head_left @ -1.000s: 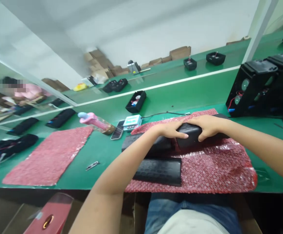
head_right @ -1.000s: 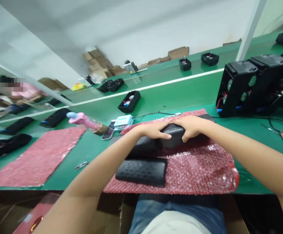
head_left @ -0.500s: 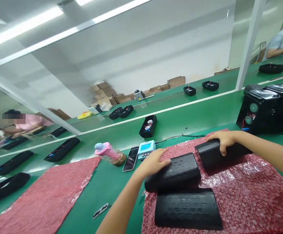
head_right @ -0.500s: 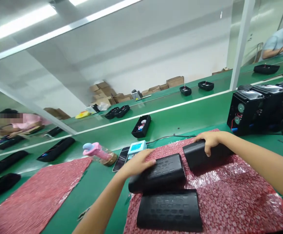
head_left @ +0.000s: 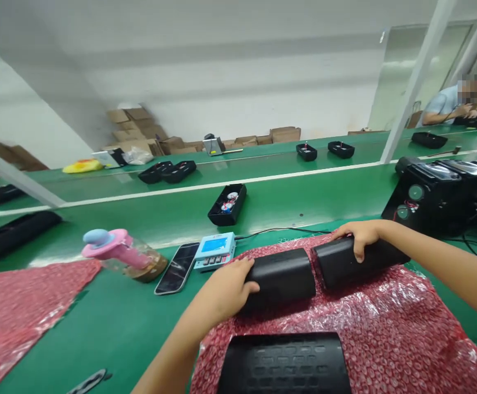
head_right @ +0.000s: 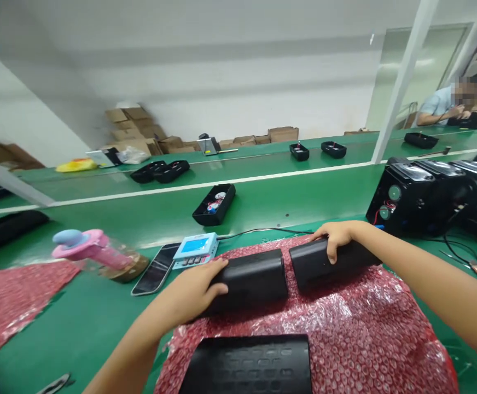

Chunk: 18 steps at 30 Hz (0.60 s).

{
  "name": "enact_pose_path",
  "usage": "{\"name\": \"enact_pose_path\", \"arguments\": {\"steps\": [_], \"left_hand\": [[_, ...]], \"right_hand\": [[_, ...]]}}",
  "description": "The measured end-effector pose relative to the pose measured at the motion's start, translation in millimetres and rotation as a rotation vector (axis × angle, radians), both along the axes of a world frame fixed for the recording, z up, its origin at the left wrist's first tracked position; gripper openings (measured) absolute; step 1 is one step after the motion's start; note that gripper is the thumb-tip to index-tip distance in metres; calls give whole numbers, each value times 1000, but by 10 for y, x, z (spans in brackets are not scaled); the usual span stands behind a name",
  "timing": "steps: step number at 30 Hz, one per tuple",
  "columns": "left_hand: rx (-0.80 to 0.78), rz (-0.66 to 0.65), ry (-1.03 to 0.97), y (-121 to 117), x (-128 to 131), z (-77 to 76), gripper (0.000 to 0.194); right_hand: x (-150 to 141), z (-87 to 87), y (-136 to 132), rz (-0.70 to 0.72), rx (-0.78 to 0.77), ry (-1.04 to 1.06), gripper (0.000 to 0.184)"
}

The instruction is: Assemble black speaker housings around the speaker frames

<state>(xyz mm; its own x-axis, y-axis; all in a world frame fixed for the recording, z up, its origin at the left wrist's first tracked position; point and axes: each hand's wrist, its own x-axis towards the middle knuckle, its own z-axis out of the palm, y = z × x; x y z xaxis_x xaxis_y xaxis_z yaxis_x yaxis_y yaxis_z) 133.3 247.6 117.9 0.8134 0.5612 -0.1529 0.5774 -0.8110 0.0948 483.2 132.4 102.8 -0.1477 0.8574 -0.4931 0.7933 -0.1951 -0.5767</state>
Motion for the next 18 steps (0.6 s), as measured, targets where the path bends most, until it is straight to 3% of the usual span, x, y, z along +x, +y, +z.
{"name": "enact_pose_path", "arguments": {"steps": [3, 6, 9, 11, 18], "left_hand": [[-25, -43, -53, 193, 93, -19, 38], [-22, -80, -81, 275, 109, -104, 46], [24, -172, -138, 281, 83, -202, 92], [57, -223, -159, 275, 65, -255, 108], [72, -196, -200, 320, 62, -341, 103]], "right_hand": [[39, -45, 44, 8, -34, 7, 87], [57, -73, 57, 24, -42, 9, 89], [81, -103, 62, -2, -59, 10, 87], [101, -130, 72, -25, -71, 23, 86], [119, -168, 114, -47, -103, 47, 86]]}}
